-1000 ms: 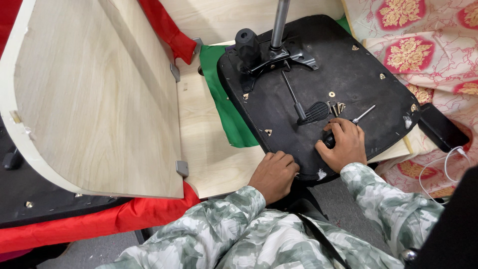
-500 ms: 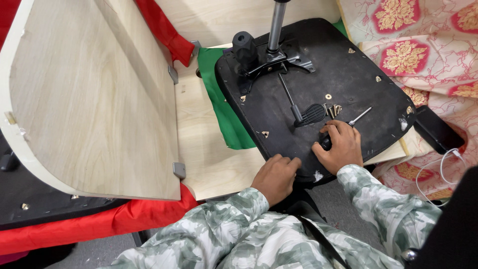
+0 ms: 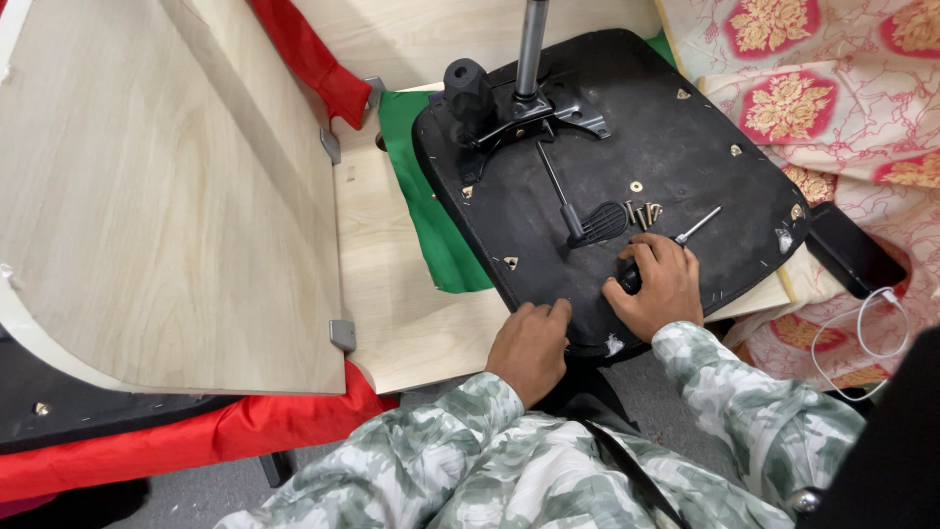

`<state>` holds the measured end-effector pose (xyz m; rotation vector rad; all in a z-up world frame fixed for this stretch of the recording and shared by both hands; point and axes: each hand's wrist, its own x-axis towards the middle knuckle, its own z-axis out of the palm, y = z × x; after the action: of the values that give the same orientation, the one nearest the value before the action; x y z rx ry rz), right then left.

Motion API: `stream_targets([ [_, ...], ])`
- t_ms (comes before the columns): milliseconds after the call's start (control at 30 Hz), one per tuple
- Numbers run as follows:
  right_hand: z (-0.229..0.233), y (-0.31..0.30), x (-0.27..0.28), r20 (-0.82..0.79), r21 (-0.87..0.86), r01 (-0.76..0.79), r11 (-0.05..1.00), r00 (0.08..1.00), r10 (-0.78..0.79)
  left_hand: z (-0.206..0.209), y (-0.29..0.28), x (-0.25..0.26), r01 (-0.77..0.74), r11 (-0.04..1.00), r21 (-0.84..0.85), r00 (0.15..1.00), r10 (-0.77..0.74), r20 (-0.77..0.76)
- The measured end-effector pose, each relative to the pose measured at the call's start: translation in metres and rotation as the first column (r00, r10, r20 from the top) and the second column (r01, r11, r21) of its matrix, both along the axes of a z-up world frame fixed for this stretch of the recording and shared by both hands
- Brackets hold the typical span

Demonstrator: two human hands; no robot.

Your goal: The person uses a screwdriver to fasten screws into the underside of a black chair seat. They align the seat with a wooden backrest and tighten multiple screws to secure the components together.

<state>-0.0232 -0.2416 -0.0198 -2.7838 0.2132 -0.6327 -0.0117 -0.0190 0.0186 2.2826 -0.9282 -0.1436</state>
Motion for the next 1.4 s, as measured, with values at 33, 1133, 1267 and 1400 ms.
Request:
stream_targets([
  [33, 0.001, -0.001, 0.001, 0.011, 0.010, -0.009, 1.000, 1.000, 0.009, 0.000, -0.003, -0.003, -0.011, 0.999, 0.030, 1.000, 0.011, 0.018],
  [1133, -0.008, -0.013, 0.000, 0.009, 0.024, -0.062, 0.998, 0.998, 0.062, 0.007, -0.031, -0.028, -0.164, 0.947, 0.277, 0.986, 0.150, 0.071],
  [1267, -0.008, -0.013, 0.000, 0.001, 0.029, -0.055, 0.998, 0.998, 0.055, 0.007, -0.030, -0.025, -0.129, 0.960, 0.247, 0.990, 0.112, 0.082],
  [1400, -0.009, -0.013, 0.001, -0.001, 0.011, -0.052, 0.999, 0.999, 0.052, 0.007, -0.018, -0.016, -0.016, 0.976, 0.219, 0.996, -0.003, 0.087],
])
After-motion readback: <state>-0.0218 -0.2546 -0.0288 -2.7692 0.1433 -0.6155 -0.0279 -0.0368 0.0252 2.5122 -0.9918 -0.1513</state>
